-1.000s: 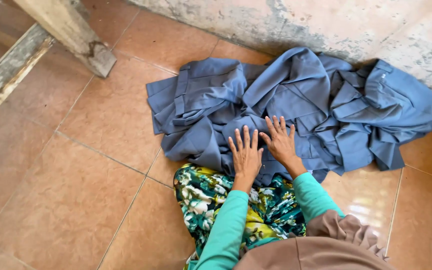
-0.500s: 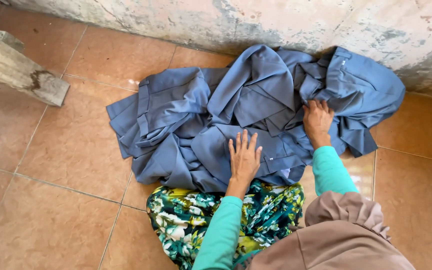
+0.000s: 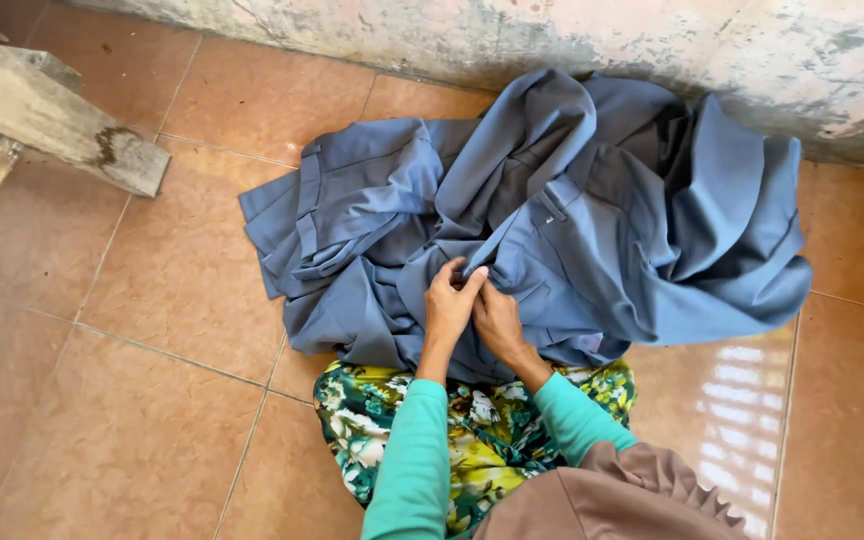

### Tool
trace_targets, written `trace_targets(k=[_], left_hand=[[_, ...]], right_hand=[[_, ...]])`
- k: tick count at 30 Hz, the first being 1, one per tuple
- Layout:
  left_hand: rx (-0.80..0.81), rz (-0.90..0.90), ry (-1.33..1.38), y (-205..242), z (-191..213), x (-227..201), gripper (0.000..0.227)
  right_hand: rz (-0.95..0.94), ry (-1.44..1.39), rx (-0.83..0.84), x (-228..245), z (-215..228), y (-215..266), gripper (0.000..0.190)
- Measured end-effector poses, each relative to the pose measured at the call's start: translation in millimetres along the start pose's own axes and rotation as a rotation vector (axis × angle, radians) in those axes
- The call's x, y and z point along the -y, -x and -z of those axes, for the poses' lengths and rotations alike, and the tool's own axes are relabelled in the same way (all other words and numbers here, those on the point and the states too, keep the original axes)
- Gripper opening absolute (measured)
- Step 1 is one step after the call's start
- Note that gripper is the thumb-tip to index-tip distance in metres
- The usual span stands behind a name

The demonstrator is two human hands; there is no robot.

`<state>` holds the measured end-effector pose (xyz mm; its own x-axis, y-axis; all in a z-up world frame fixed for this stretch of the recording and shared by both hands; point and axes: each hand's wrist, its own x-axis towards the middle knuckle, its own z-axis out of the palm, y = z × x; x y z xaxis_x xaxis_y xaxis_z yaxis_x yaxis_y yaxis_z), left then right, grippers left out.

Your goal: Folding multiple pairs of blue trousers into neat rectangular stacks while sitting on the floor.

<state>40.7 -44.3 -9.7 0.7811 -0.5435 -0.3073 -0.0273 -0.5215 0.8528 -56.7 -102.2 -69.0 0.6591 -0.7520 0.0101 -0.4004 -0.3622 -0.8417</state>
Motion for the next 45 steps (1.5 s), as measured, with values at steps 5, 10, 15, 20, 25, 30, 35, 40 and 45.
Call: trace_targets(k=[5,10,15,20,25,30,35,40,45], left_hand=[[-0.054,-0.029,-0.311,-26.6,11.3,17.5,0.034],[-0.207,-0.109,-0.351,-35.4,59.6,16.0,0.023],[-0.42,-0.249,-0.278,-43.5,118.3,38.2,0.018],[-0.399,-0.364,-0.554,25.3,142.6,-20.9,0.059],[-0.118,-0.744,-0.626,68.8,136.4,-67.3,0.108],[-0.024,-0.929,-0.602,69.7,142.6,-42.0,0.035],[0.188,-0.618,-0.509,96.5,152.1,-16.1,0.028],[0.354,-0.36,-0.35,110.2,167.5,-39.0,0.033],[-0.026,-0.797,-0.664,100.1,166.7,-71.4,0.031]], right_hand=[[0.139,-0.061,0.105,24.4,12.6,2.3,0.027],[0.567,0.055,-0.08,97.3,90.6,-19.5,0.02],[0.132,0.522,-0.289,94.4,150.7,-40.2,0.096],[0.007,0.086,-0.021,41.6,116.0,-25.8,0.027],[0.201,-0.124,0.163,107.4,93.9,3.9,0.025],[0.319,-0.171,0.495,180.9,140.8,-8.8,0.021],[0.26,0.344,0.162,54.4,130.3,-122.2,0.027],[-0.102,0.2,0.372,44.3,112.3,-146.5,0.071],[0.298,-0.095,0.611,165.9,107.8,-90.7,0.02]])
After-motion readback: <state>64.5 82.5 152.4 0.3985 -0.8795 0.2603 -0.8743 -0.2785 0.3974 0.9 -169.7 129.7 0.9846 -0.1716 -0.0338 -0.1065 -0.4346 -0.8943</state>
